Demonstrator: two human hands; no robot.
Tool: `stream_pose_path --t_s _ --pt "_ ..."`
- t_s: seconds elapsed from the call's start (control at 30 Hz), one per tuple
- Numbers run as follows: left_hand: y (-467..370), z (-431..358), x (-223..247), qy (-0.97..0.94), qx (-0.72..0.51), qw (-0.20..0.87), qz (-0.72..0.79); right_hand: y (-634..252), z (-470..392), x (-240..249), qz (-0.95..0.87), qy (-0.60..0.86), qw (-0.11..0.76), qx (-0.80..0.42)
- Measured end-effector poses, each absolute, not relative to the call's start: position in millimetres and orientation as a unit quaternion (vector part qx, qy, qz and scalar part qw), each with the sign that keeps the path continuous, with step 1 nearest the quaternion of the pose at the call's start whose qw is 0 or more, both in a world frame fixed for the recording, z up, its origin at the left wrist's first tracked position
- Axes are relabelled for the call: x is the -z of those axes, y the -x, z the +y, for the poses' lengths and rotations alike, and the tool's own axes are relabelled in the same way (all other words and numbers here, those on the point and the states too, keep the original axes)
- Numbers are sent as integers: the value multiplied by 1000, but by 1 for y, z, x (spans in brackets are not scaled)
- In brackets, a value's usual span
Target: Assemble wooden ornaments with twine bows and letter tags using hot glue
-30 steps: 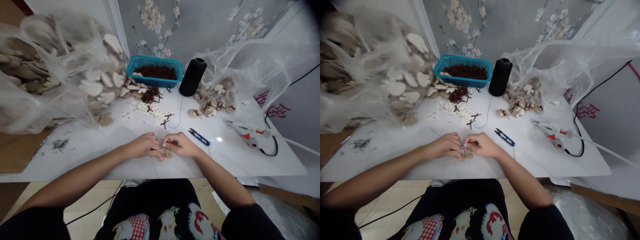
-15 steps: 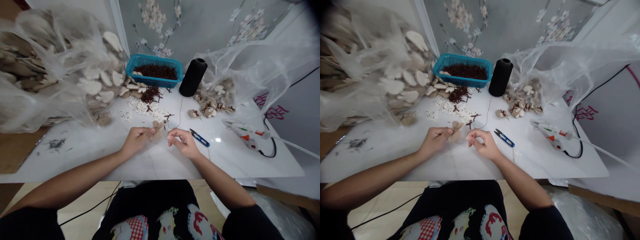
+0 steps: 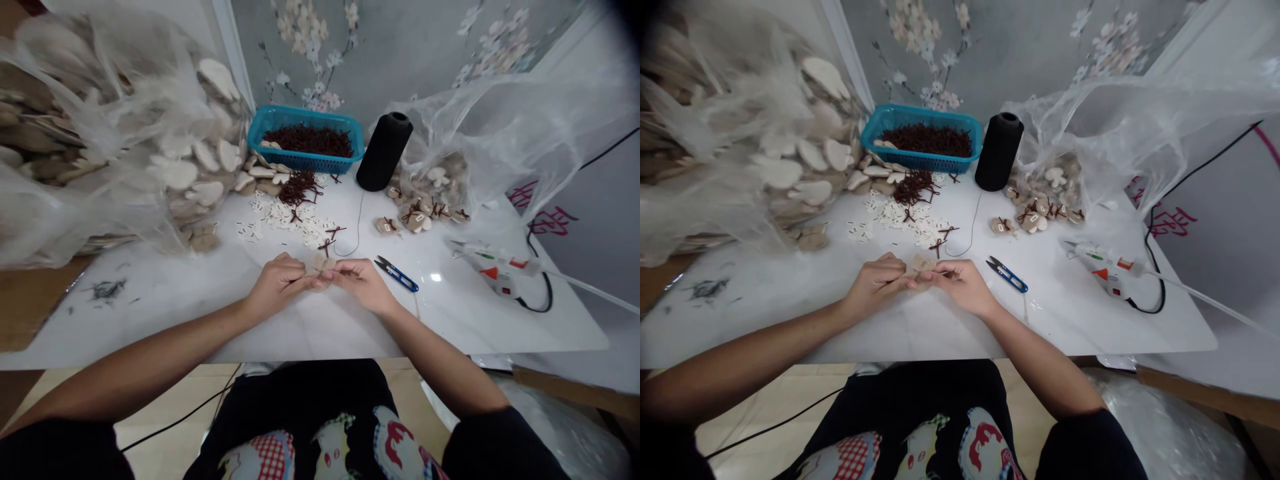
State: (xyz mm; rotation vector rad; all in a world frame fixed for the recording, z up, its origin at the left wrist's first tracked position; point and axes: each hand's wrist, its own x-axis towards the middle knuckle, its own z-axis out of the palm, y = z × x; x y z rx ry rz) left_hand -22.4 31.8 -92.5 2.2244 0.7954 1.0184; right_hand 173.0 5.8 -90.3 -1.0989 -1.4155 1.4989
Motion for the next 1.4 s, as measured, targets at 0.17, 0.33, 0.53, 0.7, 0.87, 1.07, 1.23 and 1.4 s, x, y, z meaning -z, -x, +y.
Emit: stream_pose_path --t_s 0.17,0.33,0.53,0.7,0.87,1.07,1.23,1.4 --pt "20 32 94 -819 -301 356 336 -174 10 92 -617 451 399 -506" --pt "21 33 99 -735 -236 468 429 -177 5 82 -666 495 401 -389" --pt "25 39 100 -709 -216 467 483 -246 -60 102 -377 618 689 -24" --pt "19 45 99 -717 -210 460 479 -353 -94 136 -257 797 527 146" --pt "11 47 96 -715 -207 454 490 -418 -63 129 -380 873 277 130" --pt "13 42 93 -711 -210 468 481 -428 -38 123 -399 898 184 27" --pt "13 42 93 -714 -193 477 474 -363 -63 108 -404 862 305 18" --pt "14 43 96 -730 -197 467 460 -272 -70 95 -482 809 334 -40"
